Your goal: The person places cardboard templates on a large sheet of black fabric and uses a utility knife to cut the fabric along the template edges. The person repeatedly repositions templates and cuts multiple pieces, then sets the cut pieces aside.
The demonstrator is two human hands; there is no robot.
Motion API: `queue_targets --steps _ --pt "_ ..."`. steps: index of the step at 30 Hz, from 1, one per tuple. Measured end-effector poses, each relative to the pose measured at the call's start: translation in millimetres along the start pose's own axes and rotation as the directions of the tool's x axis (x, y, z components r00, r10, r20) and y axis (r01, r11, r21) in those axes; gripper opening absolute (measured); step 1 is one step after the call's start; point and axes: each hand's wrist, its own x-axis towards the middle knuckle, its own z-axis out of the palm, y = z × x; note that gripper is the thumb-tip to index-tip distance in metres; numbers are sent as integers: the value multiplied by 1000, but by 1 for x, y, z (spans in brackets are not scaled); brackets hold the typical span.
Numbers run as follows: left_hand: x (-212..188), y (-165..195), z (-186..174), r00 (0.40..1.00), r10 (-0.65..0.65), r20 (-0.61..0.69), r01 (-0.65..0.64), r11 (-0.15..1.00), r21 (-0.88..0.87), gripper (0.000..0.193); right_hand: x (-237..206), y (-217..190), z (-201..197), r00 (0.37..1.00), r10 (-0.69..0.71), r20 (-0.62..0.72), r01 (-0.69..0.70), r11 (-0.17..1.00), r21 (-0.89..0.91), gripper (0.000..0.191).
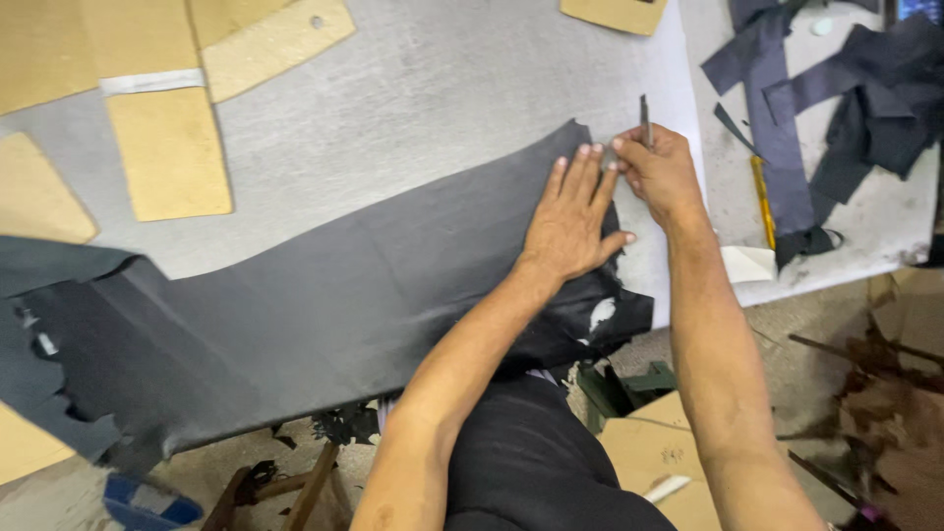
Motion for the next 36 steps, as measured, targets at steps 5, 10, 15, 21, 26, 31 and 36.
queue_targets --steps 5,10,15,21,26,31,36 --pt "-67 -45 -9 995 35 -97 -33 999 24 96 -4 2 15 998 -41 -38 34 986 -162 9" --pt "-205 -158 -35 970 -216 -113 218 976 4 91 -15 17 32 941 -320 -110 221 828 -516 18" --pt "-343 -267 -109 774 -577 -261 606 794 43 89 -42 48 60 786 -617 -38 250 373 -893 19" --pt "-391 -315 -89 752 -579 -315 600 799 -35 84 -134 97 193 698 -701 146 419 235 -877 23" --pt "-402 -369 -130 792 -528 -308 511 848 -141 45 -181 110 270 734 -636 237 435 173 -884 41" --pt "-367 -429 -276 774 -381 -505 587 731 347 34 -184 97 256 670 -706 232 496 193 -846 30" --pt "-264 -380 -198 722 -656 -219 663 567 489 29 -195 91 249 625 -755 199 518 210 -829 19"
